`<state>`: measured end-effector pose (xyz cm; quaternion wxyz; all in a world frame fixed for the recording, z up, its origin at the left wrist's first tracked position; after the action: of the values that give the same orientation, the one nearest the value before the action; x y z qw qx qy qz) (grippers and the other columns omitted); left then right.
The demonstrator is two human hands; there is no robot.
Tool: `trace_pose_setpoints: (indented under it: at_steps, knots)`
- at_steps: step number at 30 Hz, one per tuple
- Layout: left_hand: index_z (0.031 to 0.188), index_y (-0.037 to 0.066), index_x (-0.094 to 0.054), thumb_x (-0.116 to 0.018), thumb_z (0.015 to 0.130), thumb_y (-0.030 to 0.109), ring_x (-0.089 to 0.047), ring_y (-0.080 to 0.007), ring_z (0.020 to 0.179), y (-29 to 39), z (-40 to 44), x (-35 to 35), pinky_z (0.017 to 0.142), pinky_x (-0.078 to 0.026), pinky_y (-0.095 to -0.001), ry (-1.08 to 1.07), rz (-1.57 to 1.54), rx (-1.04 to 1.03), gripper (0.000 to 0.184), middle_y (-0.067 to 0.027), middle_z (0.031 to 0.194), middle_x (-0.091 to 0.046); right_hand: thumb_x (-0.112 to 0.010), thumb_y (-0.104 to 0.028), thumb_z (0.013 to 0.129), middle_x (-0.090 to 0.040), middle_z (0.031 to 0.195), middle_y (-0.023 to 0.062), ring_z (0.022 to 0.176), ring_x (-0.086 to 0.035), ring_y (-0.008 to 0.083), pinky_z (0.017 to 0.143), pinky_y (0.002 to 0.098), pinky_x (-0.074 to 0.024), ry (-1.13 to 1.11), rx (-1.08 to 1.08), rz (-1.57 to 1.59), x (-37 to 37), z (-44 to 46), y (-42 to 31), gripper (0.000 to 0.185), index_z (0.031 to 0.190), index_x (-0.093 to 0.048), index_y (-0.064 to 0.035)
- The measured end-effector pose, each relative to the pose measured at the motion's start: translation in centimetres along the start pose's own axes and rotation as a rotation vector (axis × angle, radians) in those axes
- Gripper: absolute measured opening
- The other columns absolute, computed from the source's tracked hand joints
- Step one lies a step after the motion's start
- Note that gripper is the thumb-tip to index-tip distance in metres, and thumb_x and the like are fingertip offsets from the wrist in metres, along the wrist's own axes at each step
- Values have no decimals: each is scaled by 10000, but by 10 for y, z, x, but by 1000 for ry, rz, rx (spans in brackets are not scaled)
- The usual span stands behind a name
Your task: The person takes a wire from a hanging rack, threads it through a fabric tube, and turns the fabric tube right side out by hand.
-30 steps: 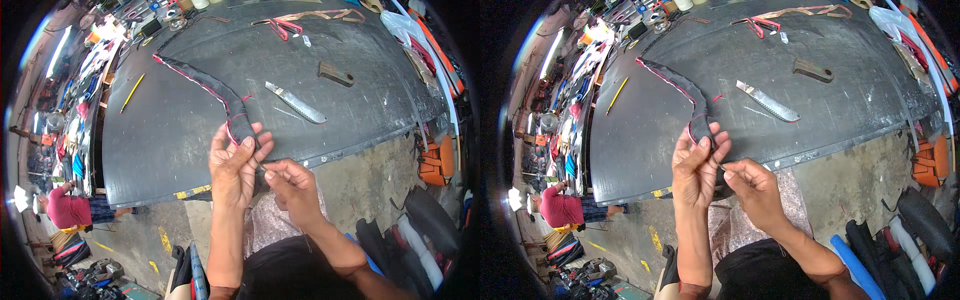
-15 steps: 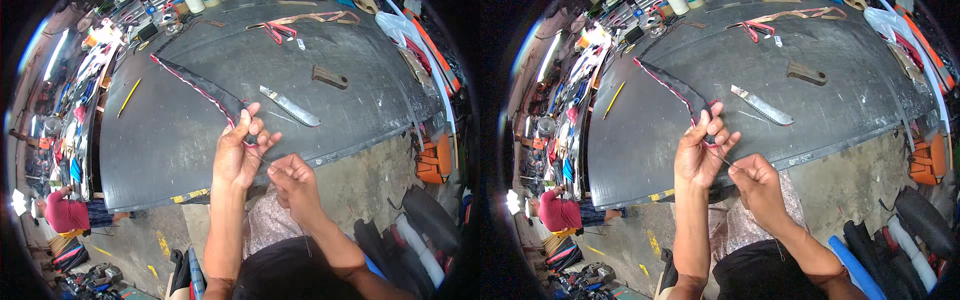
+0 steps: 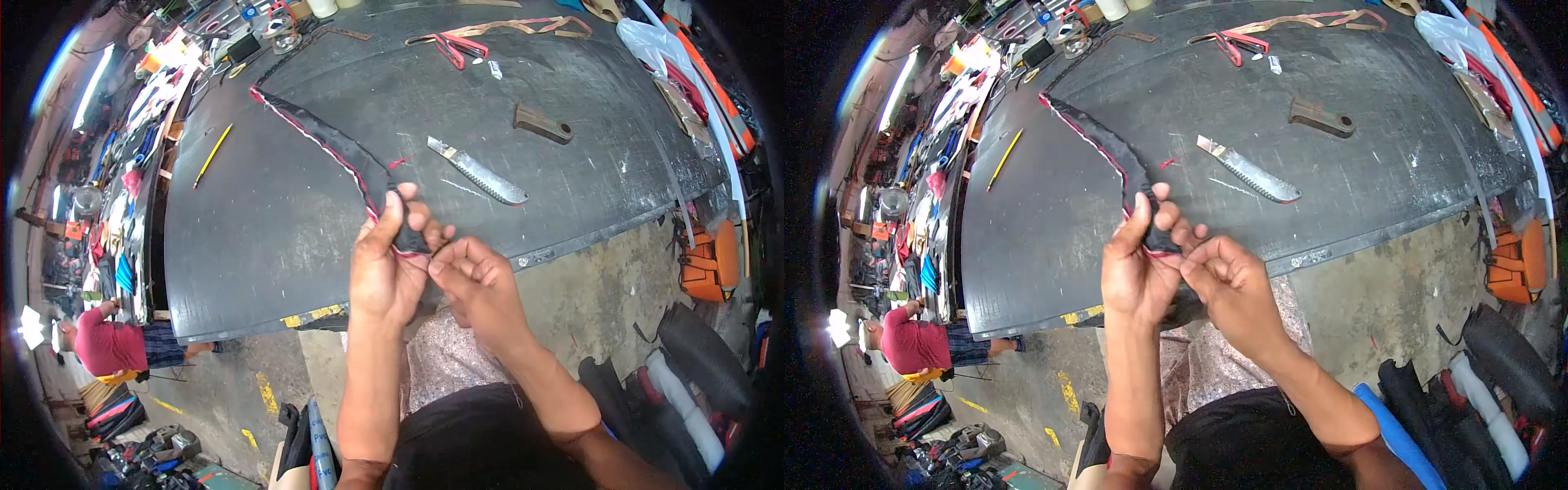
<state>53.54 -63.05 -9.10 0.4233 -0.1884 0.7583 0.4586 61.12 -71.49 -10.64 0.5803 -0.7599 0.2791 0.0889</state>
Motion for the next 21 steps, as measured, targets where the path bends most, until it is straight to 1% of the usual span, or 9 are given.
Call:
trace_pose_setpoints:
  at_steps: [2, 5, 6, 9, 12, 13, 17, 20, 21]
  knots:
    - [1215, 54, -579, -569, 1065, 279, -565, -167, 719, 11, 5, 1, 817, -534, -397, -17, -13, -1, 271, -25, 833, -565, -647, -46, 983, -504, 673, -84, 577, -380, -18, 491, 213, -288, -9, 40, -58, 1, -6, 1, 53, 975, -594, -47]
    - [1197, 59, -596, -574, 1062, 282, -562, -158, 715, 21, 11, 3, 817, -532, -398, -40, -38, -4, 261, -24, 840, -573, -674, -59, 975, -505, 696, -88, 560, -372, -18, 485, 193, -274, -4, 120, -244, 7, -18, 0, 51, 982, -625, -47]
    - [1191, 61, -603, -576, 1061, 280, -562, -154, 715, 22, 13, 4, 815, -532, -396, -38, -48, -1, 256, -21, 841, -574, -674, -59, 975, -505, 696, -88, 560, -372, -18, 485, 193, -274, -6, 121, -241, 8, -20, -1, 51, 982, -625, -47]
    - [1179, 66, -618, -579, 1059, 277, -561, -146, 713, 22, 15, 7, 813, -534, -393, -32, -73, 6, 246, -16, 845, -577, -681, -55, 973, -510, 706, -91, 620, -390, -19, 539, 199, -303, 43, 169, -435, 15, -31, -14, 52, 939, -646, -39]
    - [1196, -1, -593, -506, 1089, 234, -515, -159, 711, 18, 16, 12, 796, -518, -384, -4, -131, 43, 273, -38, 850, -548, -687, -57, 971, -516, 714, -91, 631, -392, -19, 540, 203, -302, 72, 150, -504, 19, -40, -20, 75, 907, -654, -37]
    - [1196, -1, -593, -506, 1089, 234, -515, -159, 711, 17, 15, 13, 796, -518, -384, -2, -133, 44, 273, -38, 850, -548, -690, -58, 970, -519, 718, -90, 637, -392, -19, 541, 206, -301, 88, 138, -538, 21, -41, -19, 89, 890, -659, -37]
    - [1206, -2, -590, -509, 1088, 230, -513, -160, 712, 16, 14, 8, 767, -503, -372, -54, -123, 29, 272, -42, 855, -542, -699, -61, 966, -520, 703, -89, 628, -391, -19, 541, 203, -296, 91, 148, -498, 22, -39, -15, 99, 879, -657, -39]
    - [1201, 66, -612, -584, 1057, 277, -552, -148, 678, 20, 13, 8, 739, -505, -380, -74, -113, 12, 257, -24, 851, -581, -701, -64, 965, -516, 684, -95, 611, -389, -18, 537, 203, -301, 62, 130, -508, 23, -45, -18, 117, 862, -651, -42]
    - [1201, 66, -612, -584, 1057, 277, -552, -148, 678, 21, 12, 7, 739, -505, -380, -73, -113, 12, 257, -24, 851, -581, -702, -66, 965, -514, 674, -98, 603, -387, -17, 535, 203, -304, 48, 123, -515, 23, -47, -19, 126, 853, -648, -44]
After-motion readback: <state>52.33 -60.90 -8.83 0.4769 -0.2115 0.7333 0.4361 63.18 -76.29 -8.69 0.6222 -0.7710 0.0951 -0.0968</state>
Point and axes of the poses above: each hand's wrist, its own z-axis towards the middle knuckle, its own x-axis out of the back of the hand, y = z × x, the point moved 10 cm from there along z, towards the middle knuckle
